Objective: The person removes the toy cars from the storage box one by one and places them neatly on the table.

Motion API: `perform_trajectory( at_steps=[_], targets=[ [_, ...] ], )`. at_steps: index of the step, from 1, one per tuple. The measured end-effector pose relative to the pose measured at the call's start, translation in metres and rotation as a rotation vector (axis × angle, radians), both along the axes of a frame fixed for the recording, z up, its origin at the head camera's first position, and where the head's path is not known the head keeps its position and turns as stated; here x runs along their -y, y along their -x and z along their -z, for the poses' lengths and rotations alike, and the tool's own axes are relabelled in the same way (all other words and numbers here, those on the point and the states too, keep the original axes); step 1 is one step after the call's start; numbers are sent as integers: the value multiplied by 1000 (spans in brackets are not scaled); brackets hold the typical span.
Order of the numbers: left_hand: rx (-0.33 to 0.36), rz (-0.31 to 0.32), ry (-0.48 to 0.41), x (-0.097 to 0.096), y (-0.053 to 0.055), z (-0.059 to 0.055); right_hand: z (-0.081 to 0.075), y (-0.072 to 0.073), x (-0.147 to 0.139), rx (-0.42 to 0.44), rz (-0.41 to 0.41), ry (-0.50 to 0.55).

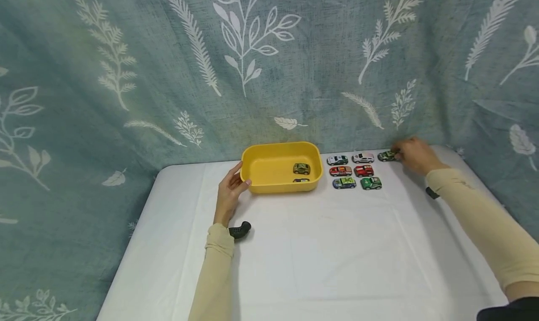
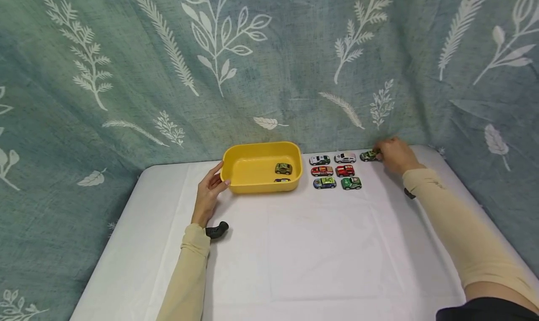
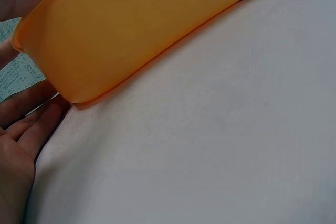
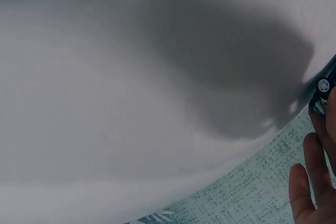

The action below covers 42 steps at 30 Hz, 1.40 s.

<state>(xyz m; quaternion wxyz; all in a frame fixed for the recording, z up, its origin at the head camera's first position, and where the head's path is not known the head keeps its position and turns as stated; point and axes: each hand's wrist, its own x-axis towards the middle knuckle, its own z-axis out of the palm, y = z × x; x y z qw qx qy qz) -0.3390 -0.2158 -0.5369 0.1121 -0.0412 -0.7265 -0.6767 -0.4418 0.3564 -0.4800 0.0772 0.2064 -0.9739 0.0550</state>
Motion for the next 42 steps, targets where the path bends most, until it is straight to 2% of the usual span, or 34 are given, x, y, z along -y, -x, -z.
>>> perform_trajectory(
  at_steps=[7,13,20,24,27,29,31,34,37,39,42],
  targets=[
    [-1,17,-6,-1,0,2,8,2,0,-2,27,18],
    [-17,17,-10,1,0,2,12,2,-2,-12,9,45],
    [-18,28,-8,0,0,4,12,-3,-7,-17,-9,63],
    [-13,25,-2,1,1,2,5,-4,-3,-60,21,106],
    [-9,21,-3,3,0,0,-9,-6,20,-129,44,161],
    [-10,18,-5,5,0,-1,-19,-8,45,-137,51,219],
    [-9,14,-4,5,0,-1,-29,-10,74,-81,44,297],
    [-12,15,-9,6,1,0,-38,-13,121,83,25,385],
    [-16,20,-16,4,2,1,-43,-16,163,222,-30,418],
    [-18,18,-22,3,2,2,-40,-16,185,261,-75,423],
    [-22,20,-19,0,2,2,-32,-17,209,252,-142,395]
  ],
)
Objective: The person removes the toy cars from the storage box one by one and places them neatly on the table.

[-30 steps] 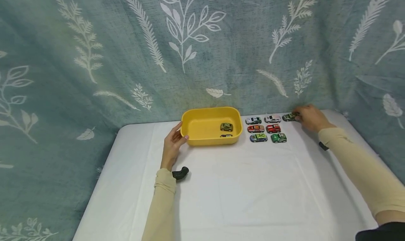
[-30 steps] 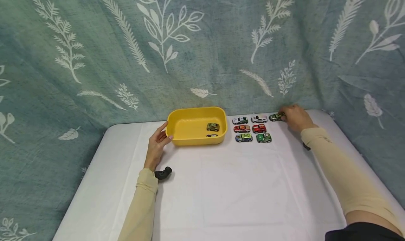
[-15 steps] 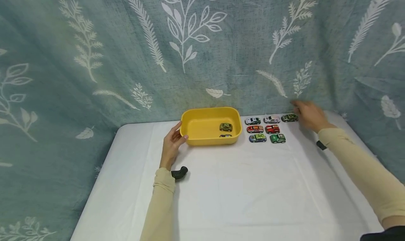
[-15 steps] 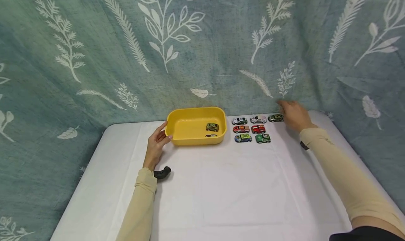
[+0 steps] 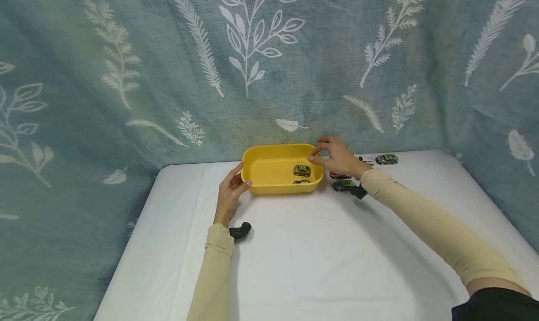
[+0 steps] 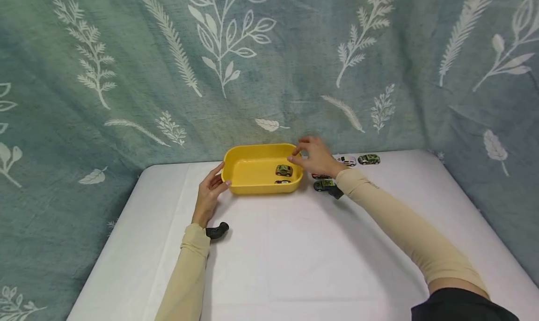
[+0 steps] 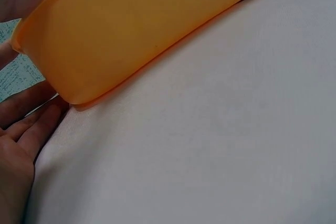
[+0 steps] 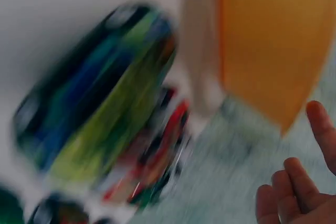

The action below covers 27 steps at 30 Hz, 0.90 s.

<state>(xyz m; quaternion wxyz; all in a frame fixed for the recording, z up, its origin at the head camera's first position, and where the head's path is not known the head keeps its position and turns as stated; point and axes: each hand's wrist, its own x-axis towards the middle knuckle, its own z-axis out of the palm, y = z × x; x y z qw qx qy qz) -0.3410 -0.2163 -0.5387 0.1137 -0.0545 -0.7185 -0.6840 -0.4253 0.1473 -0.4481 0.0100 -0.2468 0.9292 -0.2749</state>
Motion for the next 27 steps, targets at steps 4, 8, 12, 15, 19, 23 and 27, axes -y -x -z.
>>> perform_trajectory(
  at_steps=[4,8,12,15,19,23,27],
  targets=[
    [-1,19,9,-4,-1,1,12,-1,17,-61,-38,-106],
    [-13,35,3,-6,-1,0,14,-3,27,-79,-31,-227],
    [-18,14,-3,-4,-1,-3,11,-3,35,-68,-39,-263],
    [-10,-4,-3,-1,-2,-2,10,-2,39,-51,-50,-261],
    [-8,1,4,2,-2,0,10,-3,44,-8,-32,-266],
    [-2,0,11,2,-2,0,10,-5,47,13,2,-279],
    [7,-10,17,0,-2,-2,12,-6,49,9,33,-297]
  ],
)
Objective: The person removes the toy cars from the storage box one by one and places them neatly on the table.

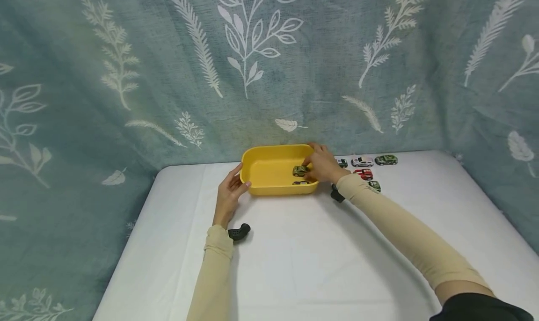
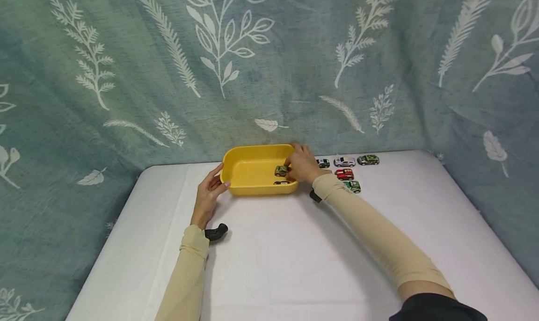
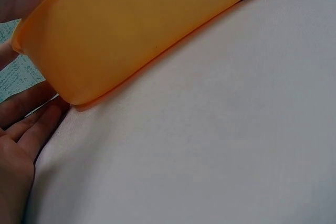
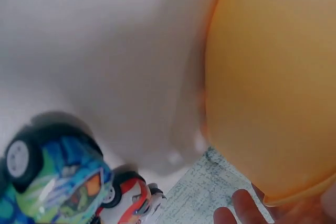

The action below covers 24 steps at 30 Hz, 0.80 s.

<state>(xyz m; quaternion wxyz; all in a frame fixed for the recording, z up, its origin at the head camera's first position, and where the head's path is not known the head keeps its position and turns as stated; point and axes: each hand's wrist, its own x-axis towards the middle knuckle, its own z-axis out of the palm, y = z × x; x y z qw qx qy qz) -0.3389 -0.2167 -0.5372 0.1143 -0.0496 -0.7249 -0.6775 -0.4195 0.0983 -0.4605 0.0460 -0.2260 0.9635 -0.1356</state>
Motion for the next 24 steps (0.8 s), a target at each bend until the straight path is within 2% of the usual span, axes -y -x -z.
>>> perform_trajectory(
  at_steps=[6,10,15,24],
  targets=[
    [-10,5,-6,4,0,-1,1,2,7,-21,8,-21],
    [-11,23,-7,4,0,1,2,4,7,-31,-10,-38],
    [-13,17,0,4,1,1,1,6,3,-37,-54,-40],
    [-5,4,-16,0,0,0,-13,6,-13,-65,-114,139]
  ],
)
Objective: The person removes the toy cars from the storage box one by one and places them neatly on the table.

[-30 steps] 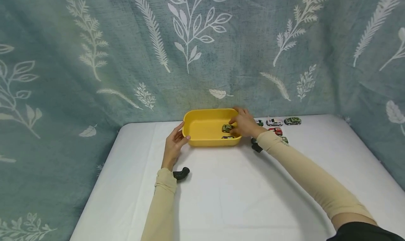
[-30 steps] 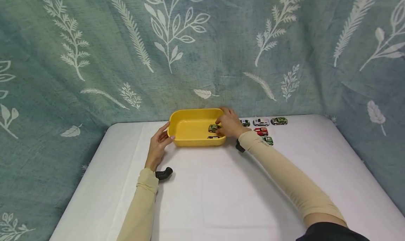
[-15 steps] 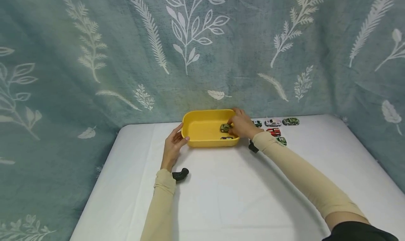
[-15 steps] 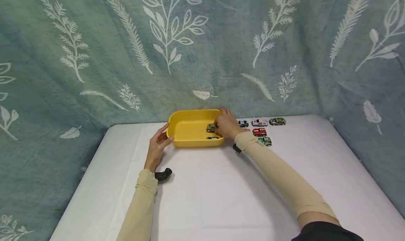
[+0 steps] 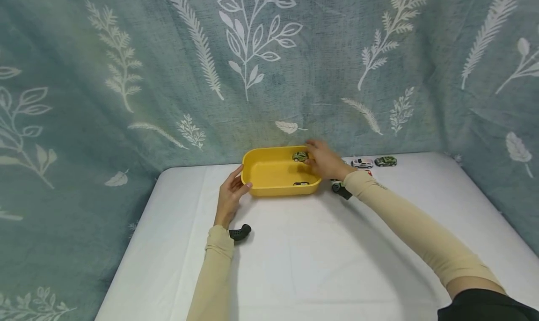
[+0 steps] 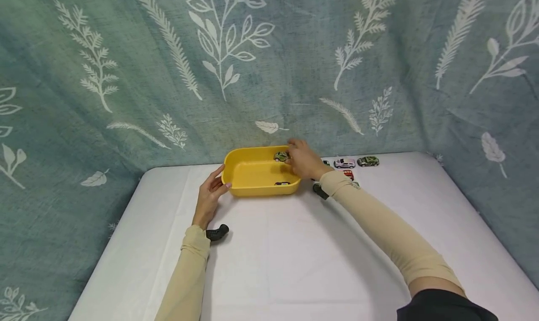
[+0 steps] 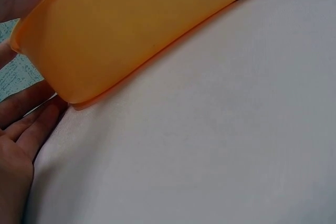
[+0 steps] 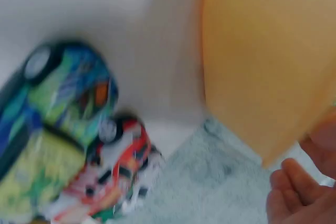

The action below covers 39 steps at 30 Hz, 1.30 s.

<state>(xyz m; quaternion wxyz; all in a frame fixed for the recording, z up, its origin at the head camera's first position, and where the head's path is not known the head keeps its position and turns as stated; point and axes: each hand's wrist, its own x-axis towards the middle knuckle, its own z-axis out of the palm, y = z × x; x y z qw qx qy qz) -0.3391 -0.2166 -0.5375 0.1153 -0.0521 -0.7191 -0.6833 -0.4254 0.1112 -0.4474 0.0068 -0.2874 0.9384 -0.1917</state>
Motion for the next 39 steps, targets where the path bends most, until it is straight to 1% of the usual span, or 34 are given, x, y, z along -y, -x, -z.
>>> perform_trajectory(
  at_steps=[3,9,12,15,22,25,29,34,39],
  targets=[
    [2,-4,10,0,0,0,-10,-2,-12,-12,-12,39],
    [2,0,4,2,0,-2,-28,-7,-52,-102,-20,-5],
    [12,-8,5,3,-1,-1,-36,-8,-77,-117,-8,-22],
    [20,-7,18,4,0,0,-40,-9,-106,-138,20,-52],
    [13,7,-5,5,-3,0,-44,-17,-169,-173,89,-152],
    [12,3,2,5,-2,1,-40,-21,-189,-190,109,-192],
    [3,2,5,5,-1,1,-26,-28,-208,-207,127,-252],
    [7,7,5,5,-1,0,-4,-36,-222,-223,143,-293],
    [-3,11,9,2,2,1,11,-37,-231,-269,148,-294]
  ],
)
